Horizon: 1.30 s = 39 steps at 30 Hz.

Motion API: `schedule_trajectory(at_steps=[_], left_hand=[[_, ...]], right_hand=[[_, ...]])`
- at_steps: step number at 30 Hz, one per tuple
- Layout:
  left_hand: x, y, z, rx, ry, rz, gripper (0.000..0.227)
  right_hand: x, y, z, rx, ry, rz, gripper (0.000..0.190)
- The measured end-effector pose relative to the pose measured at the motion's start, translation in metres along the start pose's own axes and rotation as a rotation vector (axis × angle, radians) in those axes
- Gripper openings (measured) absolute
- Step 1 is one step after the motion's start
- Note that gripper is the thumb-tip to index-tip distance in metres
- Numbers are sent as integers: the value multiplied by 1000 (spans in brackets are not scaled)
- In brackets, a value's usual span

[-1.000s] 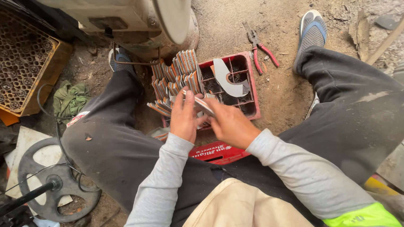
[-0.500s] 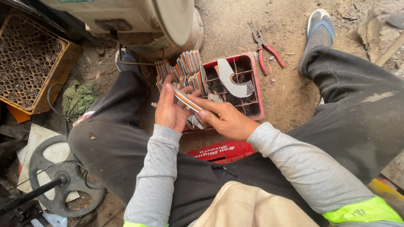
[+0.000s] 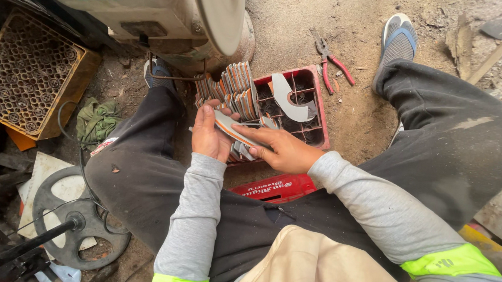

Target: The person sits on the ground and repeatedly picks up small metal pieces from a red crate, presses them against a rotating grinding wheel to smooth or shape them, and returns them to the crate. The process is repeated for multiple pieces throughout the clip.

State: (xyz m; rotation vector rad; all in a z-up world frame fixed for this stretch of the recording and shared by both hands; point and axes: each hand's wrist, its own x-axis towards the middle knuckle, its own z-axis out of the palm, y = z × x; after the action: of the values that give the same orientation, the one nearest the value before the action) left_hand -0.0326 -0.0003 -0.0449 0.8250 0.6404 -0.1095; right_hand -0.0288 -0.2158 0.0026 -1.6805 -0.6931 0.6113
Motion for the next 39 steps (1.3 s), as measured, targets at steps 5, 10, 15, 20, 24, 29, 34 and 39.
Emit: schedule_trajectory(at_steps=[5, 10, 15, 20, 24, 29, 34, 39], left_hand=[[3, -6, -2, 115, 31, 78, 24], [2, -46, 14, 511, 109, 317, 24], [-6, -42, 35, 483, 35, 166, 38], [-7, -13, 49, 557, 22, 99, 60], [-3, -7, 49, 594, -9, 67, 56], [-2, -12, 39, 709, -62, 134, 46], [-2, -10, 36, 737, -112, 161, 42], [-4, -10, 33, 747, -128, 207, 41]], right_hand=[[3, 0, -6, -27, 42, -162, 61], [9, -10, 13, -509, 366, -87, 36], [19, -2, 4, -534, 433, 19, 20], [26, 20, -38, -518, 489, 142, 19], [20, 32, -47, -504, 421, 405, 19], [12, 64, -29, -578, 188, 587, 18], [-8, 98, 0, -671, 63, 592, 16], [-21, 115, 21, -856, -38, 295, 13]])
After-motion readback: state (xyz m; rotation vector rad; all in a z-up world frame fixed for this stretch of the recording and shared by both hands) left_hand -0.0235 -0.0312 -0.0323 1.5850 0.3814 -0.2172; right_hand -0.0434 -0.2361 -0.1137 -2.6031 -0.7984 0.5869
